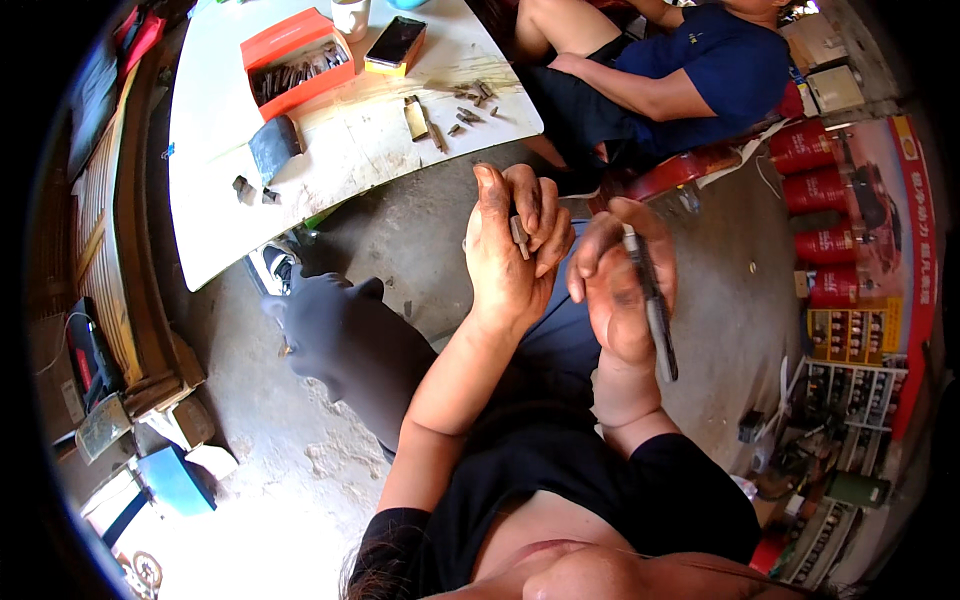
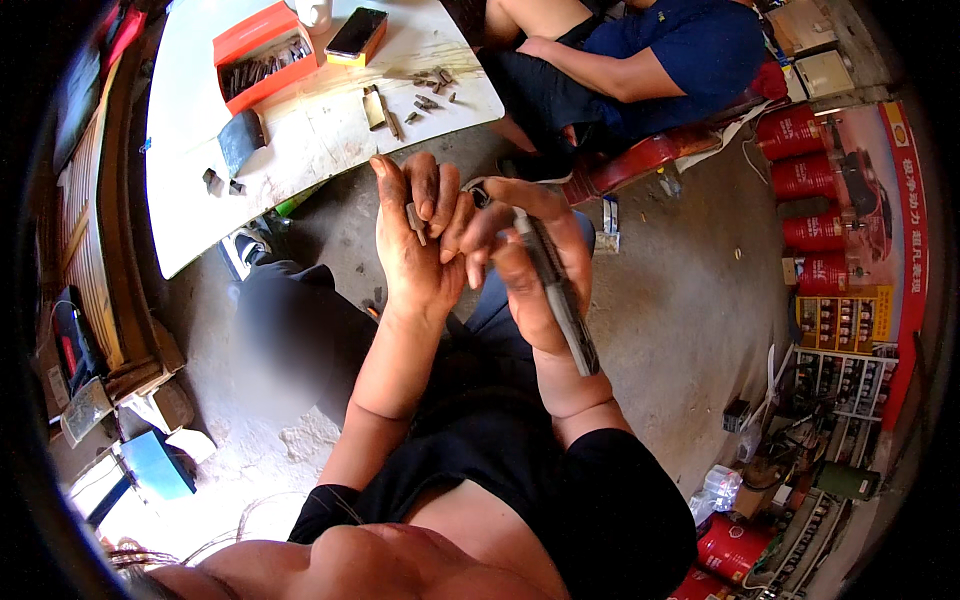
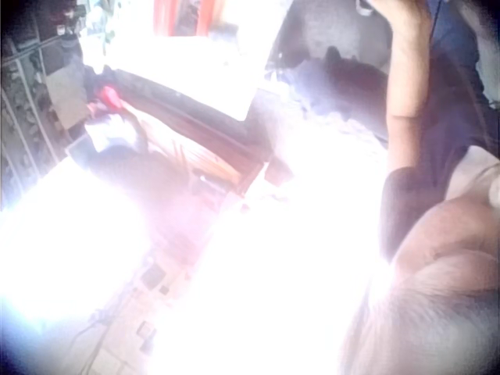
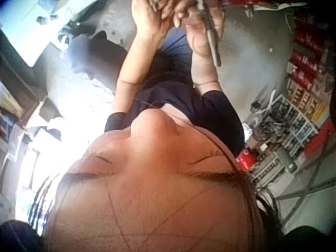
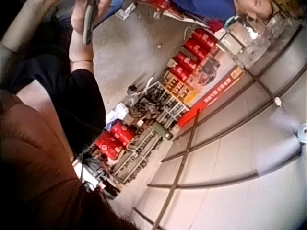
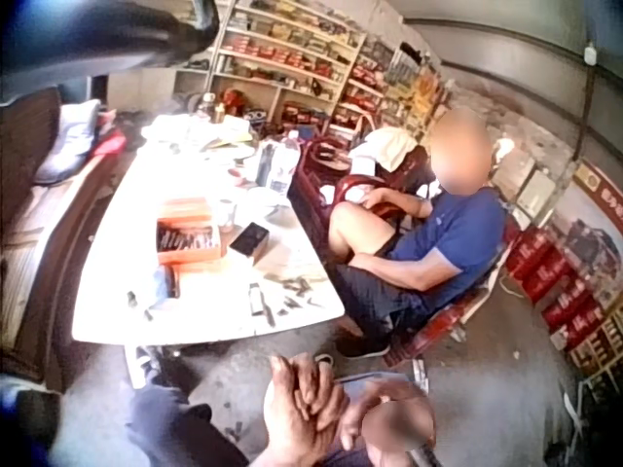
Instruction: The person uses a knife to carve a small piece of wood, removing thin shavings while holding the wood by hand.
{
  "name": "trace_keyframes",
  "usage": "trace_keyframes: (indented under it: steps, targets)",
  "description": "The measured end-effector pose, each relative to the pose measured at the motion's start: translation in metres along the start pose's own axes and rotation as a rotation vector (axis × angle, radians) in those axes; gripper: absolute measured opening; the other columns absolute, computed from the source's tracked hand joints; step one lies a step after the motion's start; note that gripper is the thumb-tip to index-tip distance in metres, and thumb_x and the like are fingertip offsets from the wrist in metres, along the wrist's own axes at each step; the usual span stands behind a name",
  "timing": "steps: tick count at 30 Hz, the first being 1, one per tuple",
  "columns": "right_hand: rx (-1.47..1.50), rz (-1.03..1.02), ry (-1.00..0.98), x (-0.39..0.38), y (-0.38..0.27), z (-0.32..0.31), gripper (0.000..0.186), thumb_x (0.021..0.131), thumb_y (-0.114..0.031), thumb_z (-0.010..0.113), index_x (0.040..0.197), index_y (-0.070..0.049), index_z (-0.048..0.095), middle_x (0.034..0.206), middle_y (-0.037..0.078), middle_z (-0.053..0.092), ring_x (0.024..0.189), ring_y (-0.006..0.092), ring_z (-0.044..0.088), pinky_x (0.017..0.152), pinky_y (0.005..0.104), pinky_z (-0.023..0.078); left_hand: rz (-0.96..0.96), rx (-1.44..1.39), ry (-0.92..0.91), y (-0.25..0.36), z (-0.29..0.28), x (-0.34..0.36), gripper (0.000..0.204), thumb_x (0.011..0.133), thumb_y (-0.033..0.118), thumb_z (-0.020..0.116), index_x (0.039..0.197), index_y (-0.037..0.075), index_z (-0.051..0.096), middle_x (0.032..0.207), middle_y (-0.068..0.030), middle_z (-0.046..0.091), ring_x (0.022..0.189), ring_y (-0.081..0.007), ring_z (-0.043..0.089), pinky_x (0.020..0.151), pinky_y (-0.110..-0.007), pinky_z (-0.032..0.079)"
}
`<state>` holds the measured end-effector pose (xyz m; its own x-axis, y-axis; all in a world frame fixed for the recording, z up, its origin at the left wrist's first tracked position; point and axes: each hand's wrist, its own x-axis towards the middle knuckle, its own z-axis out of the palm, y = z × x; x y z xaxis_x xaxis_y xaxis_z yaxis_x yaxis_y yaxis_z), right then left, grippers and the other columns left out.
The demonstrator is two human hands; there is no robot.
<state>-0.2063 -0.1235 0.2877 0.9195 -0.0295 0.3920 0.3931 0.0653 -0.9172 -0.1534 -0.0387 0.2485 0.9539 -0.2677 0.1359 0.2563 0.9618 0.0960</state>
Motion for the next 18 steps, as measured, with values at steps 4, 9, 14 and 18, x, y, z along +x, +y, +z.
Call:
trace_keyframes:
  steps: [4, 9, 14, 18]
  targets:
    - [-0.031, -0.062, 0.007, -0.003, 0.004, -0.005, 0.059, 0.092, -0.051, 0.049, 0.12, 0.001, 0.054, 0.081, 0.004, 0.046, 0.065, 0.0108, 0.042, 0.051, 0.0226, 0.039, -0.034, -0.05, -0.025, -0.001, 0.0, -0.001, 0.054, 0.097, 0.052, 0.035, 0.063, 0.01, 0.037, 0.054, 0.0007, 0.031, 0.04, -0.008, 0.02, 0.037, -0.023, 0.017]
    - [-0.34, -0.187, -0.031, -0.001, 0.002, -0.001, 0.051, 0.095, -0.044, 0.044, 0.101, 0.004, 0.059, 0.076, 0.004, 0.047, 0.061, 0.0103, 0.043, 0.052, 0.0219, 0.038, 0.031, 0.025, -0.025, -0.003, -0.002, -0.002, 0.056, 0.097, 0.052, 0.036, 0.062, 0.009, 0.036, 0.054, -0.0001, 0.032, 0.043, -0.0081, 0.021, 0.038, -0.023, 0.018]
    - [-0.255, -0.31, -0.011, -0.002, 0.001, 0.002, 0.021, 0.089, -0.013, 0.06, 0.1, 0.0, 0.05, 0.081, 0.008, 0.059, 0.075, 0.0162, 0.057, 0.071, 0.0283, 0.046, 0.04, 0.072, -0.039, -0.003, 0.002, -0.004, 0.057, 0.098, 0.053, 0.034, 0.06, 0.009, 0.035, 0.053, -0.0001, 0.032, 0.043, -0.0079, 0.021, 0.038, -0.023, 0.018]
    - [-0.318, -0.321, -0.043, -0.008, 0.002, 0.0, 0.02, 0.082, -0.003, 0.066, 0.09, -0.003, 0.047, 0.08, 0.01, 0.062, 0.077, 0.0207, 0.064, 0.073, 0.0313, 0.05, 0.019, 0.058, -0.007, -0.005, 0.004, -0.005, 0.059, 0.097, 0.055, 0.032, 0.059, 0.01, 0.035, 0.052, 0.0004, 0.031, 0.044, -0.0079, 0.022, 0.04, -0.023, 0.02]
